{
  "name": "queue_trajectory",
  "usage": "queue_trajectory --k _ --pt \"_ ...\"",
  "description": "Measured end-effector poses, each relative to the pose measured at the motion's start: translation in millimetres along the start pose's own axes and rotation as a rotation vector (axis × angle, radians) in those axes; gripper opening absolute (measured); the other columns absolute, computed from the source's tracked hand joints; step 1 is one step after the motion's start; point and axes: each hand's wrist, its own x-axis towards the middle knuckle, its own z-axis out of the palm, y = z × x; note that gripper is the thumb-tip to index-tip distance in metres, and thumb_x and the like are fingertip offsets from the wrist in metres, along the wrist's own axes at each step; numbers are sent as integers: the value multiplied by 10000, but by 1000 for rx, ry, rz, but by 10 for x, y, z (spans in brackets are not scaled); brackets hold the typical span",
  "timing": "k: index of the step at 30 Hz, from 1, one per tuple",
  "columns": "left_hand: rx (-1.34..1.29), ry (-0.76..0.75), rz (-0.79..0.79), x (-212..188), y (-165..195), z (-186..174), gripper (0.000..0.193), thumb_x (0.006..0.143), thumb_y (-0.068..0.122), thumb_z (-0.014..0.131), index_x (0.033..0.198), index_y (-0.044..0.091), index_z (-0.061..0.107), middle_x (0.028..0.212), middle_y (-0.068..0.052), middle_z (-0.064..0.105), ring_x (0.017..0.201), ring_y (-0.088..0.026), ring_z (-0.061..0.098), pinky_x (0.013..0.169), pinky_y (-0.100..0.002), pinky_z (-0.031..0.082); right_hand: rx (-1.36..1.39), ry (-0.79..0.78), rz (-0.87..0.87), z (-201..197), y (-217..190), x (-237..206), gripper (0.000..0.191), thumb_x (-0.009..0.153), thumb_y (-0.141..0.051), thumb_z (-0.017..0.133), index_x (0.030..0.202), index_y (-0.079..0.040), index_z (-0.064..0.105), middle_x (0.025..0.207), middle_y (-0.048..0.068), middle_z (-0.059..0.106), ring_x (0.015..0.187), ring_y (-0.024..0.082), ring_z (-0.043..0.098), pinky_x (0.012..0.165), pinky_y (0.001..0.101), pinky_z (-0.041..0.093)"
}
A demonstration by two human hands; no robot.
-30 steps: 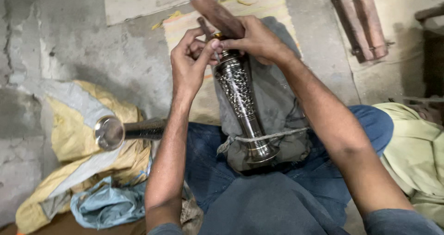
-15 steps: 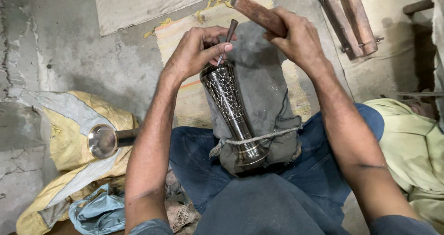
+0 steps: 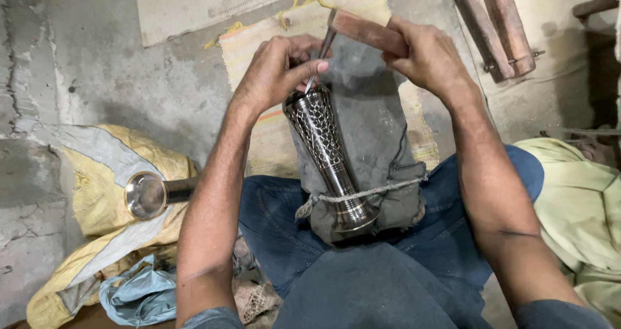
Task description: The person sits cross-legged and uses a metal chisel and wooden mallet to engrave a decorative pattern onto a silver-colored metal vase. The vase is stabilized on a cloth pad on the floor. The person repeatedly strikes the chisel to create a textured surface design.
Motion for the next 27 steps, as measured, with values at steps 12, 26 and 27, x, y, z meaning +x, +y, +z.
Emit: queue_trajectory --k 12,26,27 --pt "-172 196 -36 -143 -75 103 282 963 163 757 1209 32 714 799 -48 767 721 -106 766 596 -259 674 -199 -210 -137 -110 34 413 372 873 -153 854 1138 -29 625 880 193 698 874 372 691 724 488 524" --pt "-140 140 14 -198 0 58 349 970 197 754 1288 63 708 824 -43 767 737 -91 747 618 -260 652 -54 -58 -124 -109 -155 211 334 905 -123 807 1158 -16 616 947 185 714 896 320 727 768 450 554" --pt "-137 112 73 -216 25 41 349 981 192 757 1298 56 708 889 -40 788 784 -92 750 650 -268 645 28 0 -146 -88 -168 158 349 922 -126 815 1179 -8 610 971 184 715 916 318 728 782 446 558"
